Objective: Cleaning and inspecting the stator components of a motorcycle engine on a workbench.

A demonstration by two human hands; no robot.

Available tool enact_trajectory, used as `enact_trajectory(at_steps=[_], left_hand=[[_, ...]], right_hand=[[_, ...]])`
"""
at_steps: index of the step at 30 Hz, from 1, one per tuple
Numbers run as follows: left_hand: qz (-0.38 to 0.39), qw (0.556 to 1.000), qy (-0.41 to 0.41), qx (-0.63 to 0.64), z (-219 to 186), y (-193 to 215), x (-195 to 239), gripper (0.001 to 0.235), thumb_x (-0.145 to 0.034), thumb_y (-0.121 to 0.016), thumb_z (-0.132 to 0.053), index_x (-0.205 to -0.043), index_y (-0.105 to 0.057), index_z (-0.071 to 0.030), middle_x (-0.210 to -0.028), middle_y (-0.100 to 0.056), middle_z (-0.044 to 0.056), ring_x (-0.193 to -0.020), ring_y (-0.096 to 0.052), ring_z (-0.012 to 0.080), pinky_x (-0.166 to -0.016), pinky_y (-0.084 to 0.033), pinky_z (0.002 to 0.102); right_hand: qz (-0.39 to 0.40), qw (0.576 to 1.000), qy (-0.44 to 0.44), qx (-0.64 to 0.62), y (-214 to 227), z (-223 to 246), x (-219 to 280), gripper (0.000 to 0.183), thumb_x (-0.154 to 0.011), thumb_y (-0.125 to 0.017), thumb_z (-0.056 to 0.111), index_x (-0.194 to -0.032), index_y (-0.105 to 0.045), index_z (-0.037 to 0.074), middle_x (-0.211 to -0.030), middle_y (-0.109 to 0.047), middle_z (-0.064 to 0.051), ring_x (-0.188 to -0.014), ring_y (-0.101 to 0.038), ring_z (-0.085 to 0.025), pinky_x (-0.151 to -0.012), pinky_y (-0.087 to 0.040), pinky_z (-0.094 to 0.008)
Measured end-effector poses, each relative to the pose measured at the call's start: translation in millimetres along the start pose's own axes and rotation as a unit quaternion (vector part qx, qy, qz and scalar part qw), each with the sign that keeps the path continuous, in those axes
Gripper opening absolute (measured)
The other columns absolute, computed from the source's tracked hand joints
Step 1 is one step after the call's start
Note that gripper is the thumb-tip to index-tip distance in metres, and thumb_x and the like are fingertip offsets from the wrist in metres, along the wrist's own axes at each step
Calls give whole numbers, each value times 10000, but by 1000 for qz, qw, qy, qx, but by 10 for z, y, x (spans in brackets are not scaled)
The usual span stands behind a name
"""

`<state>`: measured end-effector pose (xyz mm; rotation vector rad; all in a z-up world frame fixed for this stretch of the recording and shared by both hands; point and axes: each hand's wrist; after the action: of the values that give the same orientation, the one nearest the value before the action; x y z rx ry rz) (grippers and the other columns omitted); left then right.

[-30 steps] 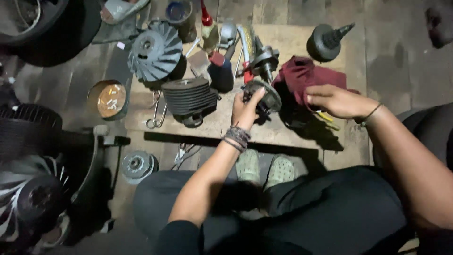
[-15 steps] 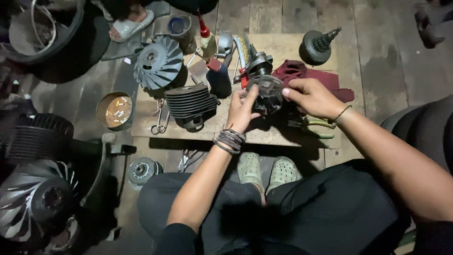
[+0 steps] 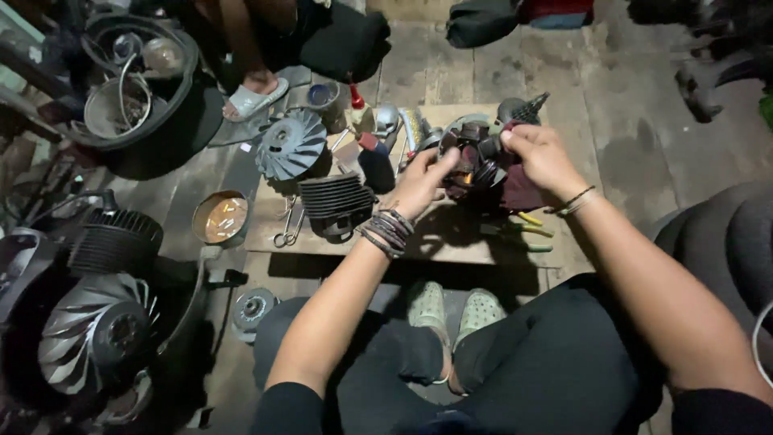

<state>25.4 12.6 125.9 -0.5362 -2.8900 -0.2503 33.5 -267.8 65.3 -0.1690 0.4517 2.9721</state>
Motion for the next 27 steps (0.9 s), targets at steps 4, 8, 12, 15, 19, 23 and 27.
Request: enact_trajectory(at_steps=[4,8,12,15,19,23,27], left_hand=[[-14,1000,12,-18,-46,-223,-177,1086,-752,-776,-731,-1515,-370,-74,-1276,-643,217,-1093,-702,370,-846,-636,482],[-36,995,-14,-92,-556,-300,212,1155,-649,-824,-709,-1516,-352,-108,-1454,-528,265,-1356,-524,426,-1168,-424,481],[-84,991,-31,-95,-685,-281,475,1241,-561,-951,-512,-1509,-286,-65,-1471,-487,285,-1394,-477,432,-1213,-372,497],[-116,989,-6,-91,-582,-297,420,1146,-517,-976,-480,-1421,-379,-106,-1397,-581,228,-1337,-556,377,-1178,-426,455],[-92,988,7,-125,-412,-271,100,982,-553,-946,-485,-1344,-455,-174,-1329,-652,174,-1276,-617,341,-1125,-493,429],[-57,987,-48,-139,-181,-262,-149,912,-523,-973,-444,-1232,-500,-120,-1232,-685,221,-1224,-637,396,-1073,-522,470],[-72,991,-35,-103,-7,-200,-352,862,-546,-976,-441,-1184,-496,-116,-1213,-686,208,-1215,-637,389,-1073,-517,465]], right_hand=[[-27,998,-20,-53,-42,-75,51,164,-1011,-697,203,-873,-718,117,-776,-588,67,-793,-563,-93,-752,-458,-250],[-3,994,-11,-112,-106,11,109,176,-1030,-685,219,-913,-672,88,-838,-593,26,-837,-565,-116,-823,-458,-289],[66,994,7,-88,-298,229,209,228,-1065,-617,199,-876,-656,78,-734,-637,-38,-802,-613,-135,-832,-466,-280],[73,997,12,-2,-315,84,128,217,-1065,-638,259,-891,-668,133,-761,-637,-1,-843,-621,-129,-793,-471,-342],[56,992,-80,85,-173,44,196,479,-1028,-654,407,-1264,-689,-8,-1266,-690,-220,-1306,-577,-347,-1079,-431,-492],[61,977,-97,179,-48,392,401,310,-980,-692,365,-1115,-764,95,-1083,-757,-137,-1149,-665,-310,-950,-505,-451],[55,932,-102,343,283,842,592,368,-972,-688,401,-1138,-792,89,-1111,-773,-180,-1140,-668,-436,-932,-526,-513]])
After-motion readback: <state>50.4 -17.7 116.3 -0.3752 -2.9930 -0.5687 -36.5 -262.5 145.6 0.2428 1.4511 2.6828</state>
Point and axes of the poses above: each hand's wrist, its own x-axis away from the middle knuckle, its own y-axis out of the back of the hand, z = x × y
